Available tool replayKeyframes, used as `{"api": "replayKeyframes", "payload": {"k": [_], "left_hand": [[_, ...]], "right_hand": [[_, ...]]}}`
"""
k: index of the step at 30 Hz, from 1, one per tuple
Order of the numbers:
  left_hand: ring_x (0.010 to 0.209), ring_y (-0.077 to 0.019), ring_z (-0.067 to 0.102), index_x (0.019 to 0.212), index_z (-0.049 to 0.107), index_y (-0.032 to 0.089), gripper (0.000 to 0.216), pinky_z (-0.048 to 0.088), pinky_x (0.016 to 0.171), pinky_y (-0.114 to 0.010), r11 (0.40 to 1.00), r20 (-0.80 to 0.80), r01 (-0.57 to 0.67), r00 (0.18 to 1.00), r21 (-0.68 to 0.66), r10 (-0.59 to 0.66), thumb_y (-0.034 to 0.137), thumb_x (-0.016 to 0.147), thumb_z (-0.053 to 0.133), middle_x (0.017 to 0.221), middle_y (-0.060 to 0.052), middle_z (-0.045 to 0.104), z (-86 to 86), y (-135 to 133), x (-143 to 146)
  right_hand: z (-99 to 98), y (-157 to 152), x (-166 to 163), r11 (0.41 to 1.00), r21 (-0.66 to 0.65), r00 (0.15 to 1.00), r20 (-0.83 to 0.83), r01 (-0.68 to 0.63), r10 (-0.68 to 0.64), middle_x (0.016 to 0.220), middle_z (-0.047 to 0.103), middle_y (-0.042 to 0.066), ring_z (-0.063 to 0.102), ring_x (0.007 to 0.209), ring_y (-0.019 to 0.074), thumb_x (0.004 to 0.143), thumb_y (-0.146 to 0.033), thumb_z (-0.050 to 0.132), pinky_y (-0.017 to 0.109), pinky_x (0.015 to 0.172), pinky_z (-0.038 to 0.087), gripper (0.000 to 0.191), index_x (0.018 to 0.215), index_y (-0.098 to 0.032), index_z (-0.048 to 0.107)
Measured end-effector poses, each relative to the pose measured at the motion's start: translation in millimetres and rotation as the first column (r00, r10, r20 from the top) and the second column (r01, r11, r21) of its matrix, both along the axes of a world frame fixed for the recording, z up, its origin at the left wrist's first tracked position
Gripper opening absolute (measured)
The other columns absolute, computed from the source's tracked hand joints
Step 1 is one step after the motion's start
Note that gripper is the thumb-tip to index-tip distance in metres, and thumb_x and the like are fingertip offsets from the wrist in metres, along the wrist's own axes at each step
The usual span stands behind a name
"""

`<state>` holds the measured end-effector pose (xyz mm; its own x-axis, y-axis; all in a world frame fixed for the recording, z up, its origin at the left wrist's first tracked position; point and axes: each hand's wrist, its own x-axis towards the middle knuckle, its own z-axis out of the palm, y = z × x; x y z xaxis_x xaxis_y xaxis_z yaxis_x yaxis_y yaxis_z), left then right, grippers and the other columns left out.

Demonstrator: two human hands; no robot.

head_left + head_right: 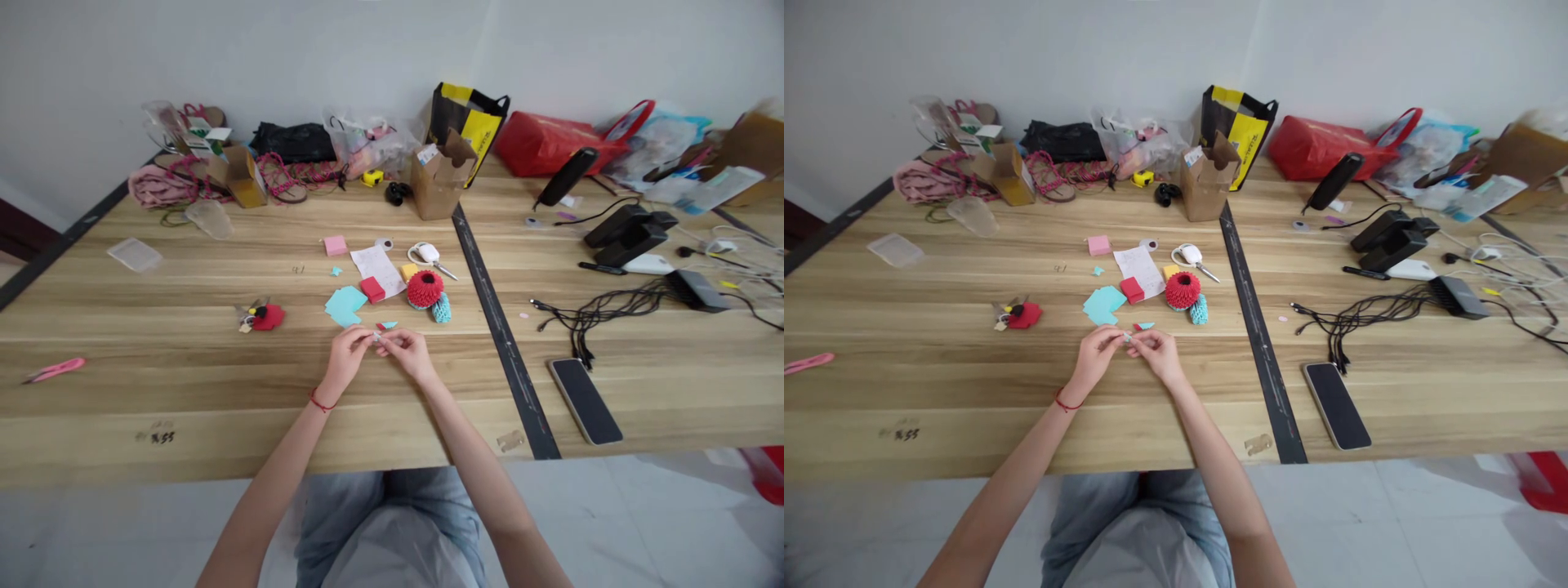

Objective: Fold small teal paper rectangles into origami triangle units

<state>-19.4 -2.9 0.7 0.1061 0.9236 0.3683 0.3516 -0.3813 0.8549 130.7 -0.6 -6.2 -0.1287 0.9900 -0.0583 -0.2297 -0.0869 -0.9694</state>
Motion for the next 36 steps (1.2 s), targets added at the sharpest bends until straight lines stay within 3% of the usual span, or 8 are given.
{"api": "replayKeyframes", "payload": {"k": [10,14,21,28,36], "left_hand": [[0.083,-0.0164,0.062,0.088,0.065,0.017,0.014,0.051,0.075,-0.03,0.995,-0.145,-0.013,0.989,0.097,0.027,0.021,0.086,0.052,0.089,-0.007,0.066,3.6,-3.6,3.1],[0.082,-0.0167,0.061,0.086,0.066,0.017,0.013,0.051,0.074,-0.03,0.997,-0.092,-0.042,0.995,0.059,0.048,0.022,0.084,0.054,0.087,-0.007,0.066,5.3,-3.1,3.8],[0.083,-0.0171,0.063,0.087,0.066,0.017,0.013,0.053,0.074,-0.029,0.998,0.049,-0.027,0.998,-0.051,0.03,0.025,0.081,0.058,0.089,-0.007,0.066,-7.4,1.0,2.7],[0.085,-0.0176,0.063,0.088,0.067,0.017,0.014,0.053,0.074,-0.03,0.998,-0.019,-0.063,0.998,0.009,0.063,0.024,0.083,0.056,0.09,-0.007,0.068,-3.0,0.6,2.2],[0.09,-0.0167,0.062,0.099,0.066,0.019,0.021,0.051,0.083,-0.032,0.986,-0.189,-0.057,0.978,0.155,0.086,0.02,0.088,0.048,0.098,-0.007,0.067,-3.3,-5.4,4.6]], "right_hand": [[-5.1,0.5,-2.8,0.999,0.033,0.998,0.041,0.04,-0.041,0.065,0.071,0.003,0.067,0.059,0.0173,0.066,-0.041,0.072,0.03,0.064,0.056,0.027,0.078,-0.017,0.069],[-2.1,1.3,-2.1,1.0,-0.008,1.0,0.011,-0.019,0.019,0.068,0.072,0.004,0.067,0.061,0.0171,0.066,-0.041,0.072,0.031,0.067,0.056,0.028,0.08,-0.017,0.071],[-4.5,2.2,-2.7,0.992,-0.128,0.995,-0.101,-0.01,-0.003,0.069,0.072,0.003,0.068,0.064,0.0169,0.059,-0.038,0.077,0.031,0.069,0.056,0.029,0.076,-0.017,0.07],[-5.6,0.7,-4.1,0.987,-0.161,0.997,-0.079,-0.025,0.013,0.066,0.071,0.004,0.067,0.058,0.0158,0.06,-0.043,0.075,0.029,0.063,0.056,0.032,0.073,-0.015,0.068],[-0.5,-3.2,-5.8,0.997,-0.074,1.0,-0.004,0.023,-0.023,0.059,0.068,0.003,0.065,0.054,0.0155,0.062,-0.045,0.074,0.029,0.059,0.055,0.031,0.068,-0.016,0.066]]}}
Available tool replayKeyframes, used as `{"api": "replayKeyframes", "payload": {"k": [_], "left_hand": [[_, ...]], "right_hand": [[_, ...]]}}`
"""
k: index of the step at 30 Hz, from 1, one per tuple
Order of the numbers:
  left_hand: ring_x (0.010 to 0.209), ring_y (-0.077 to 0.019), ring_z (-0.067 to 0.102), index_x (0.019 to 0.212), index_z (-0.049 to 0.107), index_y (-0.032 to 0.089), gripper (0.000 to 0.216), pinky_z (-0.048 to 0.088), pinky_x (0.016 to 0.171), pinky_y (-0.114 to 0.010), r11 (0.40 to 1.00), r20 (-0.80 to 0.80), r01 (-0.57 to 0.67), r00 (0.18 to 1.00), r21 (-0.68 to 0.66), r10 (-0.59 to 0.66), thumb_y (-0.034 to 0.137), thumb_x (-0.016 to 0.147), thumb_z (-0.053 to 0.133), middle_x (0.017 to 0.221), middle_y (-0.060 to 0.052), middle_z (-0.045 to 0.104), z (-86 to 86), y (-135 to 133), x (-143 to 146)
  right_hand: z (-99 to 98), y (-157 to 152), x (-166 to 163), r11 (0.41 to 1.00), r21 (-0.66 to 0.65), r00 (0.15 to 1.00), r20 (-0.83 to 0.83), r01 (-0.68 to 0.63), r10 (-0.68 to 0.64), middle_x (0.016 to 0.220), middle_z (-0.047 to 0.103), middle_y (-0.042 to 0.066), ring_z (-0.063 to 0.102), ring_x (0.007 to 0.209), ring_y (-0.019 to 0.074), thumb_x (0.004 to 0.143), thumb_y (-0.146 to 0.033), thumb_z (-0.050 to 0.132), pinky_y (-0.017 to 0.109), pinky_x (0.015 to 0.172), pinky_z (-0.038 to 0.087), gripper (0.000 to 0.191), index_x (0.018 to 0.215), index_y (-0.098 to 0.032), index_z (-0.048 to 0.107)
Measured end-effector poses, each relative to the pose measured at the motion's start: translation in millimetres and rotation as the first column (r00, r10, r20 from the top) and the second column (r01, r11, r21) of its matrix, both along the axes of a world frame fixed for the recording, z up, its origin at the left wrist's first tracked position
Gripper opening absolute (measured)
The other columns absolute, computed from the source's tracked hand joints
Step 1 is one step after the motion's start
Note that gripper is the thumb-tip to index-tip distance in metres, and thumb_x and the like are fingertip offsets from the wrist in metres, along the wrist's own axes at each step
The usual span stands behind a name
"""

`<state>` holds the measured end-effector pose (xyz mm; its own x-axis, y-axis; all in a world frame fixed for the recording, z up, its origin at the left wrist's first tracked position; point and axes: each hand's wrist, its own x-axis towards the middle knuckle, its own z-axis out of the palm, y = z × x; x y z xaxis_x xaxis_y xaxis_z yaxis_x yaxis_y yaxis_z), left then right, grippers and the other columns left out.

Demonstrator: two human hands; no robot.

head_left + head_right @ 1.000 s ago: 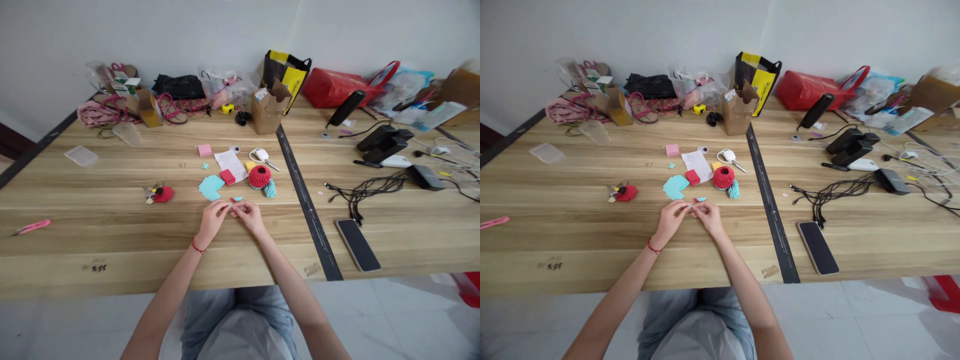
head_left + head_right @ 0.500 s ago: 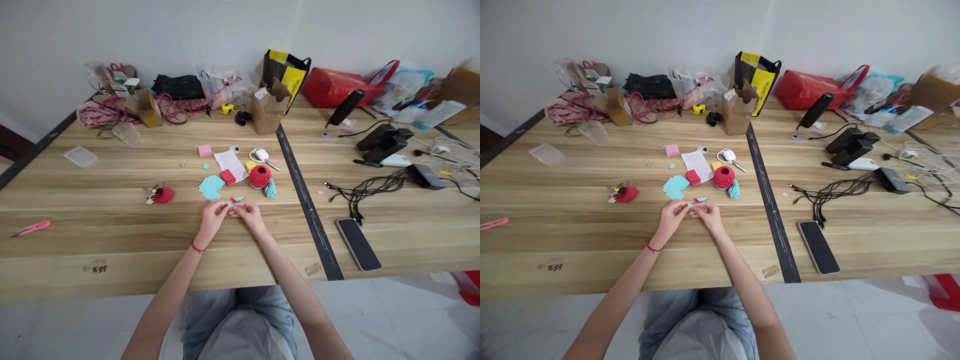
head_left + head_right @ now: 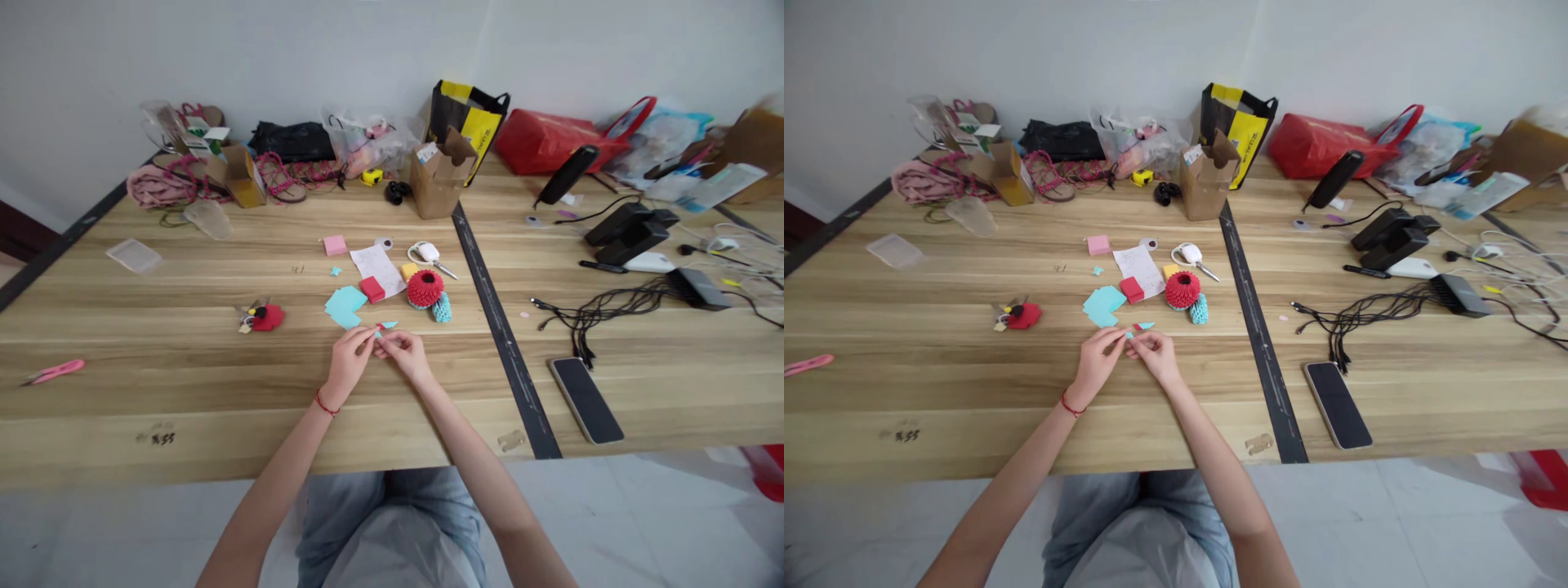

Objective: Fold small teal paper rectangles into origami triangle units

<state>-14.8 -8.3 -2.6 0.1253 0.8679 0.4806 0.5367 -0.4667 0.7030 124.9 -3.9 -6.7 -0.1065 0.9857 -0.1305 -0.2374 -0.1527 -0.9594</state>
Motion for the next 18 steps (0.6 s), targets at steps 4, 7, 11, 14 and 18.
{"api": "replayKeyframes", "payload": {"k": [4,7,11,14,18], "left_hand": [[0.098,-0.0177,0.059,0.113,0.061,0.02,0.029,0.049,0.089,-0.034,0.997,-0.191,0.058,0.981,0.053,-0.047,0.018,0.091,0.041,0.104,-0.008,0.065,-1.6,-2.1,-1.5],[0.101,-0.0195,0.058,0.121,0.056,0.019,0.034,0.048,0.09,-0.036,0.992,-0.303,0.112,0.949,0.051,-0.091,0.018,0.091,0.039,0.109,-0.01,0.063,-0.2,-1.9,-3.4],[0.104,-0.0217,0.057,0.125,0.052,0.017,0.036,0.047,0.091,-0.039,0.992,-0.376,0.115,0.922,0.056,-0.086,0.017,0.092,0.038,0.113,-0.012,0.061,1.5,-1.5,-4.7],[0.103,-0.0222,0.057,0.124,0.053,0.017,0.036,0.047,0.091,-0.039,0.992,-0.39,0.112,0.917,0.059,-0.08,0.017,0.092,0.038,0.112,-0.012,0.062,1.5,-1.7,-3.4],[0.104,-0.0204,0.057,0.119,0.057,0.019,0.033,0.046,0.093,-0.038,0.995,-0.246,0.089,0.966,0.045,-0.076,0.017,0.09,0.042,0.11,-0.01,0.063,3.5,-1.7,-0.4]], "right_hand": [[-0.9,-0.7,-1.8,1.0,0.017,1.0,0.028,0.007,-0.007,0.058,0.068,0.003,0.065,0.054,0.0154,0.064,-0.046,0.072,0.028,0.059,0.055,0.032,0.071,-0.015,0.066],[0.2,-1.0,-1.7,1.0,0.014,1.0,0.017,0.006,-0.006,0.059,0.068,0.002,0.065,0.054,0.015,0.065,-0.046,0.071,0.028,0.06,0.054,0.033,0.076,-0.015,0.068],[4.8,-0.8,0.7,1.0,0.005,1.0,-0.008,-0.015,0.015,0.062,0.069,0.002,0.065,0.056,0.0151,0.065,-0.046,0.071,0.028,0.061,0.055,0.034,0.08,-0.016,0.069],[6.8,0.2,2.8,1.0,0.008,0.999,-0.019,-0.03,0.03,0.064,0.069,0.002,0.065,0.057,0.0146,0.066,-0.046,0.071,0.027,0.06,0.055,0.033,0.078,-0.016,0.069],[4.9,2.4,5.0,0.999,0.017,0.999,-0.019,-0.047,0.047,0.066,0.069,0.002,0.065,0.059,0.0144,0.066,-0.047,0.07,0.028,0.061,0.055,0.033,0.077,-0.016,0.068]]}}
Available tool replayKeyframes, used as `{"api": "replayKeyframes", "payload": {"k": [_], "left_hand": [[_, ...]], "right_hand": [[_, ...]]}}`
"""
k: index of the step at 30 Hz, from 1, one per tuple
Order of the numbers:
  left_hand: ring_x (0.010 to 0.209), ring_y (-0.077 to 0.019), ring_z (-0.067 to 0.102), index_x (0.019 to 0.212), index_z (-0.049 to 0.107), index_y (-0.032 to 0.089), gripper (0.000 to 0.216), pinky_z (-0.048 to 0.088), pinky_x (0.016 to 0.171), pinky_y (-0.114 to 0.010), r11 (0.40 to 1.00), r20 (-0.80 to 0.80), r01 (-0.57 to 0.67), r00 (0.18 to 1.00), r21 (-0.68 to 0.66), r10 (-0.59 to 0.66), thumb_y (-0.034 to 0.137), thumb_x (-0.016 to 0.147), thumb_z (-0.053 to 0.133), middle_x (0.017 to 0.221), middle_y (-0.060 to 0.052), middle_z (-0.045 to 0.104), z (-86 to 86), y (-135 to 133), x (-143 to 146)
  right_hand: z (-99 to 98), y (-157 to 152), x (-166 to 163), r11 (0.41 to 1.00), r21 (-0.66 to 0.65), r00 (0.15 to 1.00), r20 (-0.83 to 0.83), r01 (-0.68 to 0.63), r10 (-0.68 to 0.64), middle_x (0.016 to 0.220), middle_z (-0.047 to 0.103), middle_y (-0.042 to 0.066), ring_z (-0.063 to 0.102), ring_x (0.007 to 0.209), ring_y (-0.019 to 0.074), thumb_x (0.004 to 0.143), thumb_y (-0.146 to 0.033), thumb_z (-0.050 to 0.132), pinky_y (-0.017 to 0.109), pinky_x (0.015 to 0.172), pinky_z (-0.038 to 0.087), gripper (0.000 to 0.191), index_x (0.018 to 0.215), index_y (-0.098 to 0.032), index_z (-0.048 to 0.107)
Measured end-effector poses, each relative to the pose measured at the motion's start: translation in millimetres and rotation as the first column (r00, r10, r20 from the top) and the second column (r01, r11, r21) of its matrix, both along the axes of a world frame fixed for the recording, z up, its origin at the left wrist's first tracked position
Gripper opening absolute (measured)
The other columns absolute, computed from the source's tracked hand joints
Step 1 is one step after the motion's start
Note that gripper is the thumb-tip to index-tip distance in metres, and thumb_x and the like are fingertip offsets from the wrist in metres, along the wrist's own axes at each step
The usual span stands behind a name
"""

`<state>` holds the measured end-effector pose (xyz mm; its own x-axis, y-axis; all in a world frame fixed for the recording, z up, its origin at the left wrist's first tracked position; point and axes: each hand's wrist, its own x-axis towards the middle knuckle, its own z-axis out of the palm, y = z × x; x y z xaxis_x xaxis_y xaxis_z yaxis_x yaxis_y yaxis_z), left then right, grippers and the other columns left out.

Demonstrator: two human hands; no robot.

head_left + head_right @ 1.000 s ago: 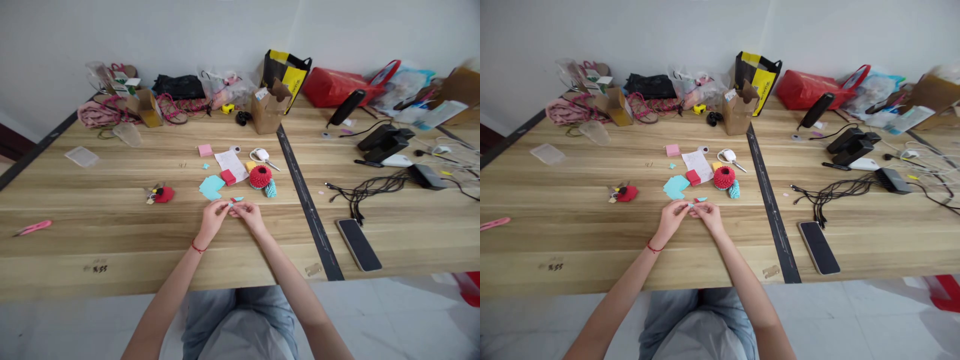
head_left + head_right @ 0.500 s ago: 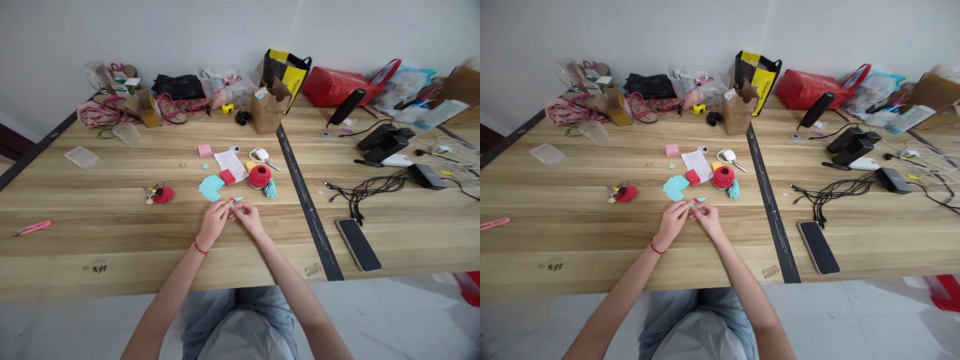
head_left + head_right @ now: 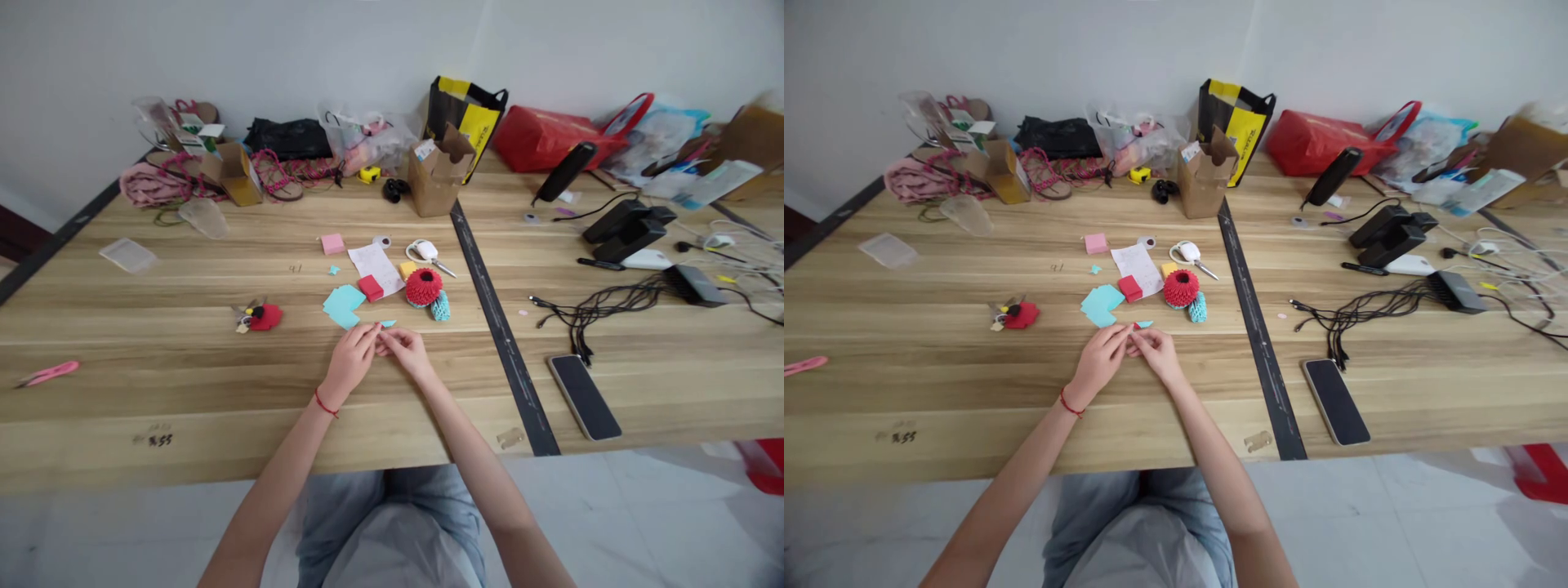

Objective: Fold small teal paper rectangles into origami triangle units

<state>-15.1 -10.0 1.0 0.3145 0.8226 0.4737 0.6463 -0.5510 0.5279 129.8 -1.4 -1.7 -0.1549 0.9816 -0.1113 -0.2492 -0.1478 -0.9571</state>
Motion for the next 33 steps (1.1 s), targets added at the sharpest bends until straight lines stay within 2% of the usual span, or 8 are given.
{"api": "replayKeyframes", "payload": {"k": [3,6,11,17,23,26,29,33], "left_hand": [[0.1,-0.0183,0.059,0.109,0.062,0.02,0.025,0.048,0.09,-0.035,0.997,0.202,-0.016,0.979,-0.075,0.031,0.021,0.088,0.048,0.106,-0.008,0.064,3.0,1.5,-0.4],[0.087,-0.0173,0.063,0.093,0.067,0.018,0.016,0.052,0.079,-0.032,0.98,0.36,-0.022,0.928,-0.198,0.094,0.026,0.084,0.055,0.094,-0.007,0.068,3.9,4.4,-2.7],[0.077,-0.016,0.065,0.081,0.06,0.016,0.016,0.053,0.075,-0.03,0.941,0.534,-0.024,0.819,-0.337,0.212,0.031,0.077,0.064,0.081,-0.005,0.067,3.2,6.7,-2.8],[0.079,-0.0156,0.063,0.08,0.056,0.017,0.015,0.051,0.078,-0.03,0.964,0.517,-0.004,0.843,-0.264,0.146,0.03,0.078,0.063,0.078,-0.003,0.064,5.3,3.2,-1.1],[0.082,-0.0165,0.062,0.085,0.062,0.019,0.011,0.049,0.079,-0.031,0.986,0.321,-0.043,0.943,-0.162,0.093,0.029,0.083,0.057,0.085,-0.004,0.067,8.1,2.5,-4.4],[0.078,-0.016,0.063,0.08,0.06,0.018,0.011,0.049,0.076,-0.029,0.984,0.329,-0.083,0.935,-0.159,0.132,0.029,0.081,0.059,0.079,-0.003,0.066,9.1,3.1,-5.5],[0.077,-0.0159,0.063,0.078,0.059,0.018,0.011,0.049,0.075,-0.029,0.984,0.353,-0.074,0.927,-0.162,0.127,0.028,0.081,0.06,0.077,-0.002,0.065,8.6,2.6,-5.4],[0.08,-0.017,0.063,0.082,0.061,0.019,0.012,0.05,0.077,-0.031,0.985,0.365,-0.03,0.927,-0.17,0.091,0.03,0.081,0.06,0.082,-0.004,0.066,7.6,2.2,-4.2]], "right_hand": [[-2.3,0.6,1.2,0.999,0.052,0.998,0.061,0.011,-0.014,0.064,0.068,0.002,0.064,0.058,0.0148,0.069,-0.048,0.068,0.028,0.06,0.054,0.033,0.079,-0.017,0.068],[-4.0,-0.6,1.9,0.988,0.149,0.987,0.149,0.041,-0.064,0.068,0.069,0.003,0.064,0.059,0.0156,0.072,-0.046,0.065,0.028,0.061,0.053,0.029,0.081,-0.019,0.069],[-4.0,-2.6,2.1,0.975,0.21,0.973,0.201,0.071,-0.114,0.079,0.07,0.005,0.066,0.065,0.0181,0.07,-0.043,0.068,0.03,0.064,0.053,0.025,0.081,-0.021,0.068],[3.9,-2.4,3.8,0.975,0.197,0.982,0.141,0.099,-0.128,0.067,0.067,0.003,0.063,0.062,0.0175,0.066,-0.041,0.072,0.03,0.063,0.052,0.023,0.072,-0.02,0.066],[6.4,-4.1,2.9,0.966,0.233,0.976,0.156,0.111,-0.15,0.073,0.067,0.004,0.062,0.067,0.0175,0.068,-0.041,0.07,0.03,0.069,0.051,0.021,0.071,-0.021,0.066],[4.5,-3.6,0.3,0.974,0.205,0.982,0.136,0.098,-0.128,0.078,0.067,0.004,0.06,0.066,0.0157,0.067,-0.042,0.071,0.029,0.067,0.05,0.023,0.074,-0.021,0.066],[2.2,-1.2,-1.6,0.975,0.2,0.989,0.095,0.094,-0.115,0.085,0.066,0.005,0.061,0.078,0.0176,0.061,-0.041,0.075,0.029,0.072,0.05,0.023,0.071,-0.021,0.067],[-1.6,1.7,-2.3,0.978,0.165,0.992,-0.01,0.126,-0.126,0.076,0.065,0.003,0.06,0.088,0.0191,0.058,-0.038,0.077,0.032,0.082,0.047,0.022,0.058,-0.021,0.064]]}}
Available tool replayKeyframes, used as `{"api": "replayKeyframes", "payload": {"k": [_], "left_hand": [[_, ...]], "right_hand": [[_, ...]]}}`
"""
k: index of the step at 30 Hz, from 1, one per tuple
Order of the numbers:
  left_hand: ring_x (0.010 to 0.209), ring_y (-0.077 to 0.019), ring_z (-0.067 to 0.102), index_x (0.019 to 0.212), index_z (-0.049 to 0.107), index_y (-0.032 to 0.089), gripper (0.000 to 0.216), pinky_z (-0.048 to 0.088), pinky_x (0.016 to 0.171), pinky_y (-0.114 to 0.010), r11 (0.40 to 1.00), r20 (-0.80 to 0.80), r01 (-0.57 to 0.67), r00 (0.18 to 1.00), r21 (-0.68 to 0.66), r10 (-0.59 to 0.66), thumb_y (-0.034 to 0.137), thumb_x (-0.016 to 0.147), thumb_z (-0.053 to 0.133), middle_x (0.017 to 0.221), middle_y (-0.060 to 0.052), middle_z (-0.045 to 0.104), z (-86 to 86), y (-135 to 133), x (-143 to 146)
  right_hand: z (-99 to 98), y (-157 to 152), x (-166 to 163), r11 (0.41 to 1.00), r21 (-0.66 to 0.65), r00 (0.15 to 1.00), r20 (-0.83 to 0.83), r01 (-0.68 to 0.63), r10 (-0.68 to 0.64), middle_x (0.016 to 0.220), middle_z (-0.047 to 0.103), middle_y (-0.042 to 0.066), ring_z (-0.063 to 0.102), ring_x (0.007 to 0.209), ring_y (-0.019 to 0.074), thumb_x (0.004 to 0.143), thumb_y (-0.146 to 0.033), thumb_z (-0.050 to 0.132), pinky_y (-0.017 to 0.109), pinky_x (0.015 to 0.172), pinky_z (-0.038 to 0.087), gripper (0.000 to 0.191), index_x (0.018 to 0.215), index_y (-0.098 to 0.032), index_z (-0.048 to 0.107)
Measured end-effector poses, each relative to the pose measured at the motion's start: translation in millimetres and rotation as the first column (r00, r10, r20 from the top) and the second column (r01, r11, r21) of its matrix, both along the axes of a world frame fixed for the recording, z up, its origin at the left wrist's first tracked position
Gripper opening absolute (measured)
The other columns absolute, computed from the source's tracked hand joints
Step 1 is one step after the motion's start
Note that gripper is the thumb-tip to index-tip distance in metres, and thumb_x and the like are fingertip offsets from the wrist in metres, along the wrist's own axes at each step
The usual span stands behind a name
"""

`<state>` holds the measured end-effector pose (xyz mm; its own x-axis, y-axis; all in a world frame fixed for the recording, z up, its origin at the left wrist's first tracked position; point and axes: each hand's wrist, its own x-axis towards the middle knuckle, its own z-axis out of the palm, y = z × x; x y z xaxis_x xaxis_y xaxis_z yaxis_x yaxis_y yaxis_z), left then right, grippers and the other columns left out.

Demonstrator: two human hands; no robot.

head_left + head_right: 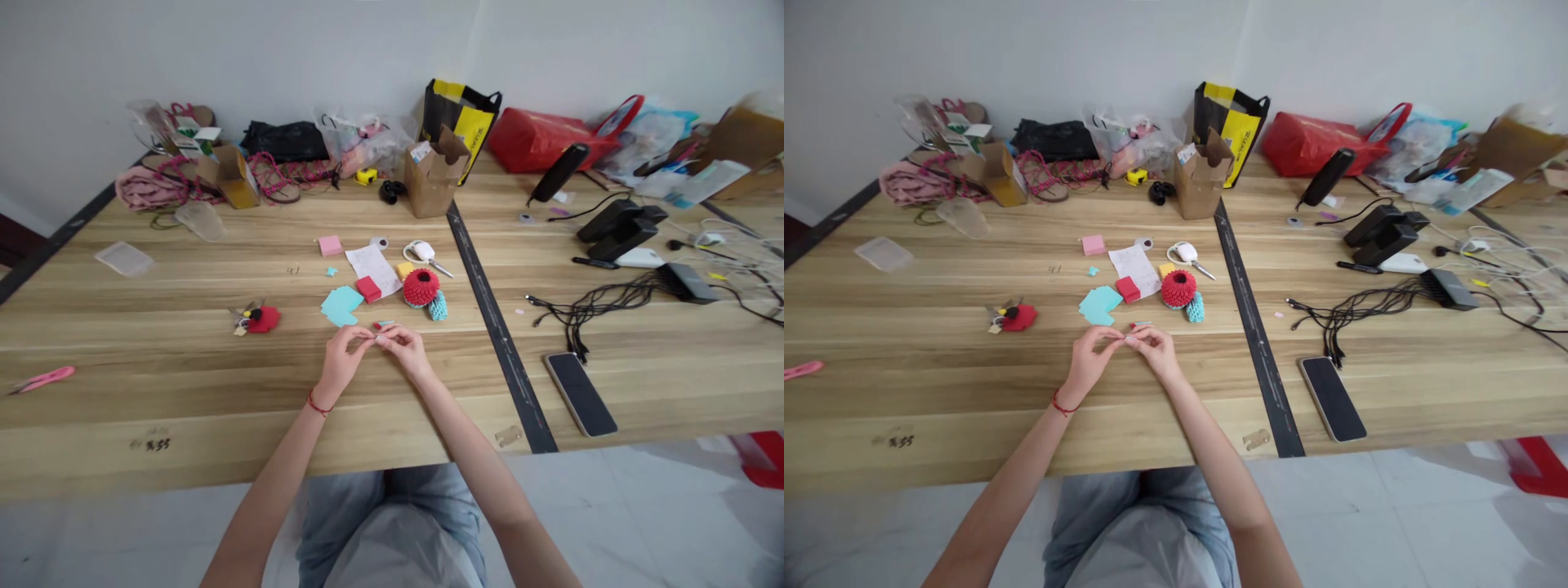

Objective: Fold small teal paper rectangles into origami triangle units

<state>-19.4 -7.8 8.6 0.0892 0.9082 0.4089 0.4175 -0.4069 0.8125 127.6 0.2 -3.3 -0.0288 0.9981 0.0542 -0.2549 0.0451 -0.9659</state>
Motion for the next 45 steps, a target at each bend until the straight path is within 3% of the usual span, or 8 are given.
{"api": "replayKeyframes", "payload": {"k": [4,8,12,19,29,37,41,45], "left_hand": [[0.09,-0.0197,0.061,0.091,0.062,0.019,0.017,0.048,0.084,-0.035,1.0,-0.094,-0.001,0.996,0.021,0.003,0.033,0.08,0.061,0.092,-0.006,0.067,-0.5,4.0,-4.0],[0.099,-0.0231,0.057,0.096,0.059,0.019,0.017,0.043,0.09,-0.041,0.988,-0.267,-0.12,0.953,0.099,0.143,0.031,0.085,0.054,0.1,-0.009,0.064,-6.1,12.3,-16.1],[0.112,-0.0287,0.051,0.096,0.058,0.017,0.018,0.038,0.096,-0.048,0.972,-0.38,-0.19,0.896,0.14,0.23,0.03,0.085,0.052,0.111,-0.015,0.06,-16.7,18.2,-26.4],[0.123,-0.0301,0.043,0.11,0.054,0.016,0.028,0.035,0.101,-0.05,0.98,-0.496,-0.166,0.845,0.113,0.2,0.029,0.086,0.05,0.13,-0.016,0.05,-23.5,19.2,-26.9],[0.137,-0.023,0.022,0.135,0.038,0.023,0.044,0.021,0.111,-0.048,0.956,-0.649,0.295,0.727,-0.004,-0.227,0.025,0.091,0.04,0.147,-0.006,0.033,-12.7,8.5,0.5],[0.115,-0.0246,0.044,0.114,0.053,0.019,0.028,0.036,0.099,-0.044,0.969,-0.596,0.246,0.778,-0.003,-0.199,0.025,0.087,0.049,0.118,-0.01,0.055,-7.6,5.7,4.2],[0.11,-0.0258,0.046,0.117,0.049,0.018,0.034,0.038,0.094,-0.044,0.984,-0.574,0.18,0.806,0.004,-0.145,0.031,0.085,0.053,0.116,-0.011,0.052,-11.3,5.3,5.7],[0.106,-0.0242,0.047,0.104,0.054,0.018,0.019,0.04,0.09,-0.041,0.988,-0.563,0.154,0.815,-0.012,-0.134,0.026,0.087,0.05,0.11,-0.01,0.054,-17.3,6.9,5.2]], "right_hand": [[-5.2,1.3,1.5,0.995,-0.103,0.995,-0.1,0.004,-0.014,0.079,0.066,0.001,0.061,0.075,0.0154,0.057,-0.038,0.077,0.027,0.067,0.047,0.025,0.057,-0.02,0.06],[-10.2,5.7,7.8,0.972,-0.234,0.984,-0.169,0.012,-0.053,0.066,0.065,0.001,0.058,0.058,0.0123,0.061,-0.044,0.074,0.024,0.055,0.045,0.028,0.067,-0.019,0.062],[-11.8,12.4,16.5,0.962,-0.254,0.955,-0.248,0.1,-0.165,0.073,0.068,0.0,0.057,0.055,0.01,0.059,-0.042,0.076,0.022,0.051,0.046,0.029,0.075,-0.021,0.064],[-4.9,12.5,20.4,0.951,-0.285,0.934,-0.294,0.118,-0.204,0.069,0.069,-0.001,0.049,0.047,0.0053,0.051,-0.035,0.081,0.018,0.046,0.042,0.026,0.065,-0.019,0.066],[-4.9,13.0,19.0,0.935,-0.355,0.917,-0.363,0.027,-0.164,0.069,0.07,0.0,0.056,0.053,0.0063,0.055,-0.031,0.081,0.017,0.052,0.047,0.023,0.07,-0.018,0.07],[-6.5,13.5,20.1,0.938,-0.346,0.919,-0.365,0.012,-0.147,0.079,0.072,0.003,0.062,0.06,0.0089,0.059,-0.029,0.079,0.021,0.062,0.052,0.024,0.078,-0.018,0.07],[-7.5,11.6,17.8,0.944,-0.331,0.922,-0.361,0.012,-0.139,0.076,0.072,0.003,0.066,0.067,0.012,0.054,-0.025,0.082,0.024,0.07,0.054,0.027,0.077,-0.017,0.07],[-9.4,10.1,14.9,0.947,-0.322,0.928,-0.345,0.022,-0.139,0.072,0.072,0.003,0.068,0.072,0.016,0.051,-0.025,0.083,0.03,0.079,0.054,0.027,0.072,-0.016,0.071]]}}
